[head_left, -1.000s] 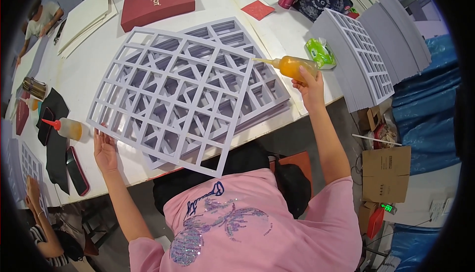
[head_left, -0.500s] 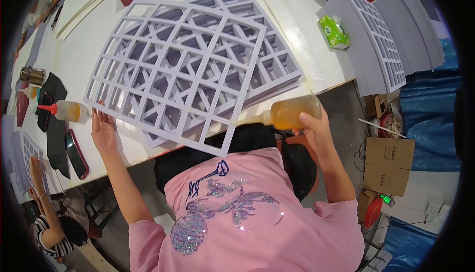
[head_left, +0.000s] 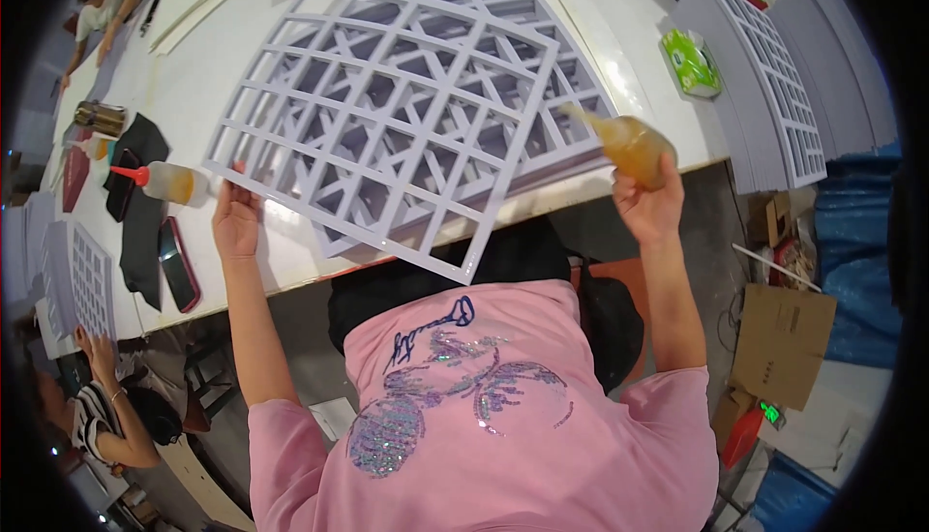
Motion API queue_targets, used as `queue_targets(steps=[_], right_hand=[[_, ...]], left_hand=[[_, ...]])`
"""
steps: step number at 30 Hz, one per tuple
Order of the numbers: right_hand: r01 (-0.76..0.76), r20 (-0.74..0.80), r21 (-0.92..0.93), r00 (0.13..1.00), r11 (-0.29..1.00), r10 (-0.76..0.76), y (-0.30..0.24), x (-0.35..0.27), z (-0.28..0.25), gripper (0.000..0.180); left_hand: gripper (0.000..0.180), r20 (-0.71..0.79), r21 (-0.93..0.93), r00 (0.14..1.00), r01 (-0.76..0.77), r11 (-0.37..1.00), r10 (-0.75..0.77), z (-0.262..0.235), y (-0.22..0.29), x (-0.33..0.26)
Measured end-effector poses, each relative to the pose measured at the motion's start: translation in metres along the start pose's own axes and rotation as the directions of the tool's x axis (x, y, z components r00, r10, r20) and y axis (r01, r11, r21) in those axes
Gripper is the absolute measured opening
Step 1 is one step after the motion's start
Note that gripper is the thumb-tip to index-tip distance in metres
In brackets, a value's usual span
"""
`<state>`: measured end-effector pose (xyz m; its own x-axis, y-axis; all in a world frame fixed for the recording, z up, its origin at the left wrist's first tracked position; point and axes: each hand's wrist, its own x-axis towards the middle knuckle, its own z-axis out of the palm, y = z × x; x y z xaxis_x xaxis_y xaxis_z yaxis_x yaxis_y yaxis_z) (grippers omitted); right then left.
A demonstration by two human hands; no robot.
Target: Gluing plastic grid inserts for product packaging at a factory workbench.
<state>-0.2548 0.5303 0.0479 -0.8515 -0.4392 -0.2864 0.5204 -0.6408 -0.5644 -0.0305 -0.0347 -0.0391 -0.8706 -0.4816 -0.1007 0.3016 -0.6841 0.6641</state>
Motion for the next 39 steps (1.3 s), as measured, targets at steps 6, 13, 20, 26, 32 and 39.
queue_targets(steps=[6,13,20,26,32,39], right_hand=[[0.136,0.035,0.220,0.988,0.966,-0.148,-0.026,0.049,-0.044,0.056],[0.197,0.120,0.271,0.964,0.942,-0.236,-0.015,0.050,-0.055,0.056],[0.214,0.162,0.342,0.946,0.915,-0.282,-0.017,0.052,-0.069,0.055],[0.242,0.138,0.365,0.941,0.899,-0.309,-0.015,0.050,-0.063,0.059],[0.251,0.122,0.314,0.946,0.916,-0.301,-0.008,0.053,-0.071,0.059],[0.241,0.121,0.354,0.946,0.904,-0.299,-0.012,0.045,-0.063,0.061]], left_hand=[[0.036,-0.079,0.151,0.997,0.025,0.988,-0.013,0.059,0.005,-0.015],[0.029,0.121,0.140,0.992,-0.060,0.988,0.043,0.108,0.034,-0.018],[0.033,0.224,-0.029,0.923,-0.314,0.949,0.313,0.171,0.043,0.064],[0.023,-0.145,0.332,0.973,-0.121,0.935,0.178,0.207,-0.025,0.207],[0.019,-0.376,-0.039,0.915,-0.174,0.984,0.147,0.219,-0.058,0.289],[0.045,-0.207,0.838,0.949,0.047,0.543,0.238,0.229,-0.065,0.252]])
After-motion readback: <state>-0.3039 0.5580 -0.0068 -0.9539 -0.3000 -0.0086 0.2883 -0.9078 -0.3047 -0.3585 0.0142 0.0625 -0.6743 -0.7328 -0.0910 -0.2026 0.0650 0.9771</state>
